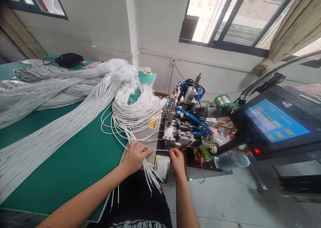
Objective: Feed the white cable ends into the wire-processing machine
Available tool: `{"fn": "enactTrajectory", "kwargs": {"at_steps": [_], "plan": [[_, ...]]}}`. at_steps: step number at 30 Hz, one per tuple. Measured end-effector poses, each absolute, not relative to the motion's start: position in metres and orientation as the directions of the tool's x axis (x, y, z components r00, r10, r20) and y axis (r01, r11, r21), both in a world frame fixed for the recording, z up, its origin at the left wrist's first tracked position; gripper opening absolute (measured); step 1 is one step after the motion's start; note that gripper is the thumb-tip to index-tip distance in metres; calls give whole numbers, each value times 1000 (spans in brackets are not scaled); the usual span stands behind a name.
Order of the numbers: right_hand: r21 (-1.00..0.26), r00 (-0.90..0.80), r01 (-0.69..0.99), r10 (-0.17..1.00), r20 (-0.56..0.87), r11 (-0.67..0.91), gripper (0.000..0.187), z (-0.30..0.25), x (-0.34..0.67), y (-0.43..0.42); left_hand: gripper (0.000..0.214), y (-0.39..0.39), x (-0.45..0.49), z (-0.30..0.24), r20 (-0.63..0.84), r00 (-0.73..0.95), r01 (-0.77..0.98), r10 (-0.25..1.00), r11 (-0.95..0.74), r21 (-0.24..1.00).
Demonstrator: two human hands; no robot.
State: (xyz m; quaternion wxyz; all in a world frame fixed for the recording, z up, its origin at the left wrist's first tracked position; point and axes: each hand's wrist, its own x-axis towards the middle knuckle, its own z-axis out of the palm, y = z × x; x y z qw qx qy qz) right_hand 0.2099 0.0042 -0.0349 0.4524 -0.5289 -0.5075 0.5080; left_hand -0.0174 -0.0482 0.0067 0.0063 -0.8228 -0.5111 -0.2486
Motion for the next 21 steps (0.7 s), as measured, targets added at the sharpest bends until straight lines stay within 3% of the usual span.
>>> {"fn": "enactTrajectory", "kwargs": {"at_steps": [8,14,21], "plan": [[-987,-17,161,999,-27,-24,31,-27,209,0,67,-44,-15,18,301,485,831,821,-539,133],[-984,2,181,1000,-7,-7,32,-23,207,-2,62,-35,-8,19,275,533,825,800,-564,43],[-974,-11,227,1000,-11,-9,30,-21,217,-14,57,-33,-5,14,364,476,839,800,-538,84]]}}
